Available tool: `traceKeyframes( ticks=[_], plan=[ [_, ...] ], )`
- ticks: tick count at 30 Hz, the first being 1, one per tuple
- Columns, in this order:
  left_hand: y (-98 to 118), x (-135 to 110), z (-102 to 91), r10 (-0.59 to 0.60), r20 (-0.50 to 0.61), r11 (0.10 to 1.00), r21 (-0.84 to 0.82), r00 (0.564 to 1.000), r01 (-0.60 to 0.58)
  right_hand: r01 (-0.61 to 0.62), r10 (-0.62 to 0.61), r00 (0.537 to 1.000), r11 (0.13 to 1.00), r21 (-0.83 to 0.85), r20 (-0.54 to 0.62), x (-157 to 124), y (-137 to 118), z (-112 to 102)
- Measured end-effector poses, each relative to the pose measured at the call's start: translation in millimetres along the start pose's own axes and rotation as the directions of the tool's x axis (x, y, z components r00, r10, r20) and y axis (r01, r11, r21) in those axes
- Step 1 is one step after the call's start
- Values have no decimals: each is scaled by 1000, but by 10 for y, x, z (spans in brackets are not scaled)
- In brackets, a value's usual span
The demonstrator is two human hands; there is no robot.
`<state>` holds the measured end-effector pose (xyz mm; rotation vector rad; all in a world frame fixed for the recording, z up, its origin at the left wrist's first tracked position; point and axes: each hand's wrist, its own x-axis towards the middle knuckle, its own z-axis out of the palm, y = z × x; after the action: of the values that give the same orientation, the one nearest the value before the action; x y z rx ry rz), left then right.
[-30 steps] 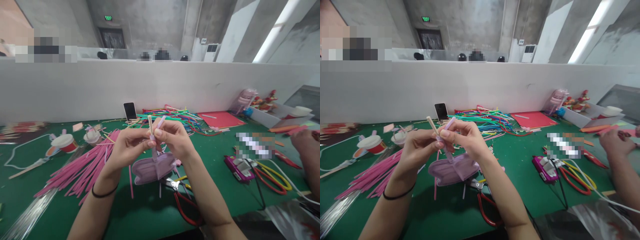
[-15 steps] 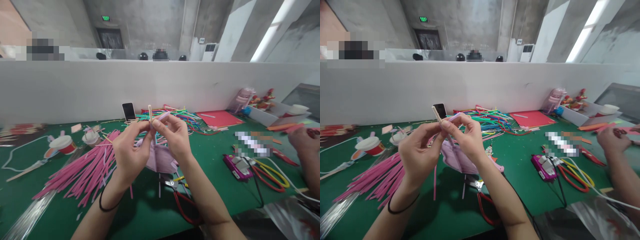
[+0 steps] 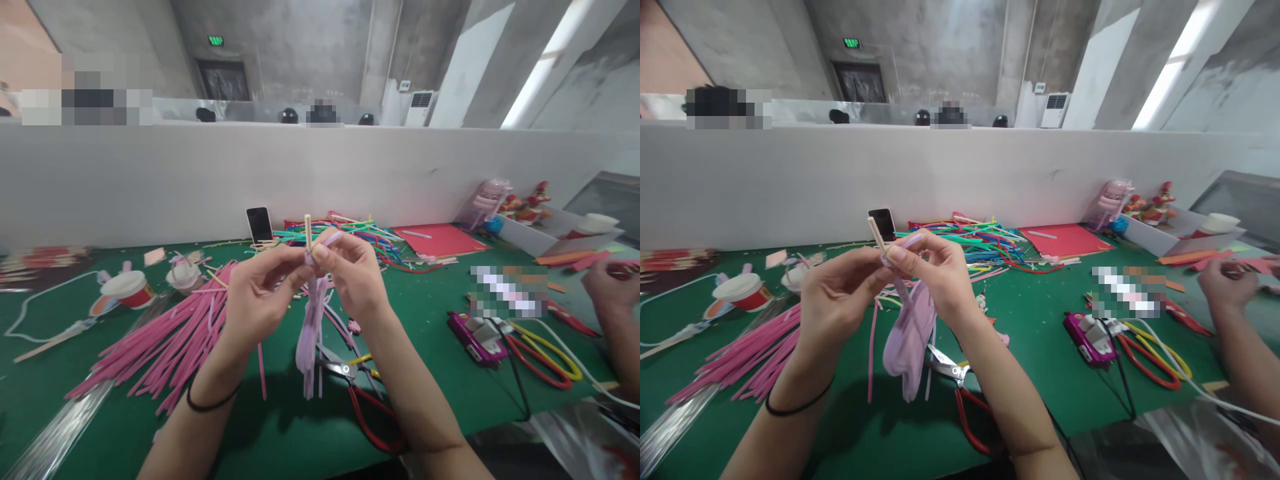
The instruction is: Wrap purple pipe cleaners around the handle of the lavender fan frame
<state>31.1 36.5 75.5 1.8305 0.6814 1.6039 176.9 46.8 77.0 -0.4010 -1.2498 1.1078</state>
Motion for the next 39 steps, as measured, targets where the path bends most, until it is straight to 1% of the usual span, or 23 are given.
traceKeyframes(
  ticks=[2, 4, 9, 11, 13, 14, 16, 17, 19, 21, 22, 24, 27, 29, 32, 34, 35, 39],
  plan=[
    [-31, 26, -24, -61, 20, 996, -66, 998, 62, -23, 23, 1000, 1000, -10, 8, 19, 18, -12],
    [-60, 56, -54, -105, 42, 990, -95, 994, 108, -28, 28, 1000, 999, -36, 6, 40, 41, -35],
    [-76, 126, -103, -142, 109, 987, -56, 984, 149, -19, 19, 1000, 996, -87, 1, 79, 116, -100],
    [-68, 135, -91, -150, 131, 988, -2, 980, 152, 5, -7, 1000, 995, -103, -22, 85, 145, -105],
    [-64, 122, -55, -111, 91, 990, 92, 990, 102, 34, -44, 997, 990, -139, -70, 82, 168, -93],
    [-64, 108, -32, -71, 55, 987, 151, 996, 62, 48, -65, 993, 985, -165, -98, 78, 175, -83],
    [-68, 70, 17, 41, -19, 955, 295, 999, -34, 78, -111, 983, 973, -216, -144, 65, 178, -59],
    [-69, 49, 38, 103, -46, 927, 367, 994, -79, 87, -125, 981, 968, -235, -151, 58, 174, -49],
    [-65, 13, 60, 208, -76, 866, 477, 975, -148, 94, -128, 984, 965, -243, -127, 48, 155, -34],
    [-51, -9, 54, 252, -82, 841, 511, 964, -176, 84, -104, 991, 975, -207, -88, 43, 128, -31],
    [-39, -14, 42, 244, -75, 851, 495, 967, -176, 75, -89, 993, 982, -175, -72, 43, 113, -34],
    [-10, -14, 11, 191, -46, 896, 417, 981, -155, 59, -65, 997, 993, -100, -49, 42, 86, -45],
    [28, 6, -39, 58, 62, 979, 190, 996, -69, 35, -35, 999, 999, -1, -7, 35, 51, -66],
    [31, 28, -69, -18, 158, 1000, 21, 987, 15, -6, 4, 999, 999, 41, 39, 23, 25, -72],
    [1, 60, -112, -75, 285, 977, -172, 956, 127, -97, 82, 986, 991, 95, 143, -3, -19, -56],
    [-28, 74, -138, -93, 340, 957, -228, 936, 178, -126, 105, 977, 987, 103, 187, -20, -45, -39],
    [-42, 78, -149, -101, 356, 952, -236, 929, 194, -126, 105, 976, 987, 98, 191, -28, -53, -33],
    [-91, 85, -183, -121, 388, 940, -250, 914, 231, -62, 53, 988, 996, 60, 147, -52, -55, -34]
  ],
)
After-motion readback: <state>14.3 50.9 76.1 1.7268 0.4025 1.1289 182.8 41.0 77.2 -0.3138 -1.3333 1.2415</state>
